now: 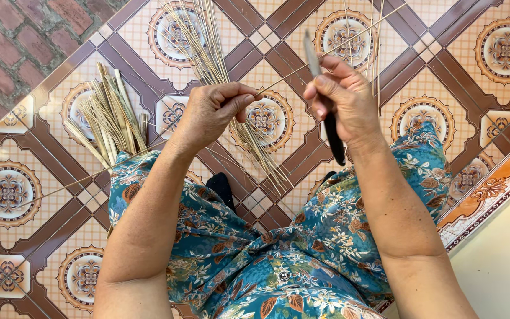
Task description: The person sits on a tiled floor and uses a small knife to split thin bamboo strips into finer strands. They hold a bundle of strips in one hand and repeatedly shave and separate individual strands with the knife, dropping the processed pieces onto the floor.
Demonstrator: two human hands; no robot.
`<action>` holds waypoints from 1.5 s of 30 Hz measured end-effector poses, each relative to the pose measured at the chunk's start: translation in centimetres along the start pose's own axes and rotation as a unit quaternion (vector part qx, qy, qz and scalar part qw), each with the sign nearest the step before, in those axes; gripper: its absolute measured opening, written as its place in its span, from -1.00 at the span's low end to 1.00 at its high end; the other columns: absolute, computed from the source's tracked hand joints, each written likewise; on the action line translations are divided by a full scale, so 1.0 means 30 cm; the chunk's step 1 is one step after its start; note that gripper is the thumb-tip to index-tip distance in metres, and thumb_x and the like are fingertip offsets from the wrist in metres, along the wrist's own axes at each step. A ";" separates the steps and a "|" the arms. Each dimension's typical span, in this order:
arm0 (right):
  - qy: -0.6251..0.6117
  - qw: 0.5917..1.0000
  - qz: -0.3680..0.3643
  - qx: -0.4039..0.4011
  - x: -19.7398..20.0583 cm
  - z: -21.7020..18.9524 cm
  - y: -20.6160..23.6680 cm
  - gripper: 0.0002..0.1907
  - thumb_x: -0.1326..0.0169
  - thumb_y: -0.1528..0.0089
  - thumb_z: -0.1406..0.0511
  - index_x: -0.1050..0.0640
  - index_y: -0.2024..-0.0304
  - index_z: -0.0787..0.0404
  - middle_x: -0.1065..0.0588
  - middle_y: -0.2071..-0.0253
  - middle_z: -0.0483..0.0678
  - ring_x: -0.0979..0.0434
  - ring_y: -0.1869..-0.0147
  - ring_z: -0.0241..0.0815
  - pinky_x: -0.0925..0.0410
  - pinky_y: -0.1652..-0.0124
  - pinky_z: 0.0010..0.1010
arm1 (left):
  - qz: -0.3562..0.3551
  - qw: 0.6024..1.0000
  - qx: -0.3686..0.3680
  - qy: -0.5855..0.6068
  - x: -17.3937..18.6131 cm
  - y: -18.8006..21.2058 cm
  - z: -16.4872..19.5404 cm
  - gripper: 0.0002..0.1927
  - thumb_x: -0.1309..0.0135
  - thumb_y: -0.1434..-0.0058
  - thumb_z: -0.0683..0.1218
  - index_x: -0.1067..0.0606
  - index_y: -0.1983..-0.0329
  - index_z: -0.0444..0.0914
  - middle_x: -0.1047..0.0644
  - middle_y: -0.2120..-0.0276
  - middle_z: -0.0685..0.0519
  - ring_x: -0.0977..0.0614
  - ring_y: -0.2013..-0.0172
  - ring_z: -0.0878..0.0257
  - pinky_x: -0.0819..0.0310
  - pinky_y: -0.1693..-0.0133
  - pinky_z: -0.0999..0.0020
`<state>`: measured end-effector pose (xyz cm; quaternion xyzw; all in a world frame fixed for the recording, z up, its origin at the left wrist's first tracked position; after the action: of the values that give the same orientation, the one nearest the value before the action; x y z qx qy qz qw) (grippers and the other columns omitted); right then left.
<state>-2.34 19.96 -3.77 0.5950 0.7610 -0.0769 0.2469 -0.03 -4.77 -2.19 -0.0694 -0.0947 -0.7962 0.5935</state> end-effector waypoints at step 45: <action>0.012 0.985 0.123 0.120 0.302 -0.277 0.026 -0.75 -0.14 -0.48 0.43 -0.55 -0.22 0.27 -0.53 0.31 -0.02 -0.39 0.46 -0.31 -0.26 0.46 -0.51 | -0.005 0.997 0.041 -0.059 0.167 0.071 0.046 -0.83 -0.13 -0.34 -0.12 -0.67 0.11 -0.23 -0.59 0.52 0.17 -0.52 0.52 0.49 -0.41 0.49 0.53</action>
<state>-5.50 31.45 -0.67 0.7099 0.6705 -0.1298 0.1720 0.56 -9.71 0.42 -0.0912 -0.1624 -0.7890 0.5855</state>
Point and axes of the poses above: each hand's wrist, its own y-axis away from the middle knuckle, its own x-axis out of the back of the hand, z = x × y, the point moved 6 cm from there along -y, towards the middle knuckle
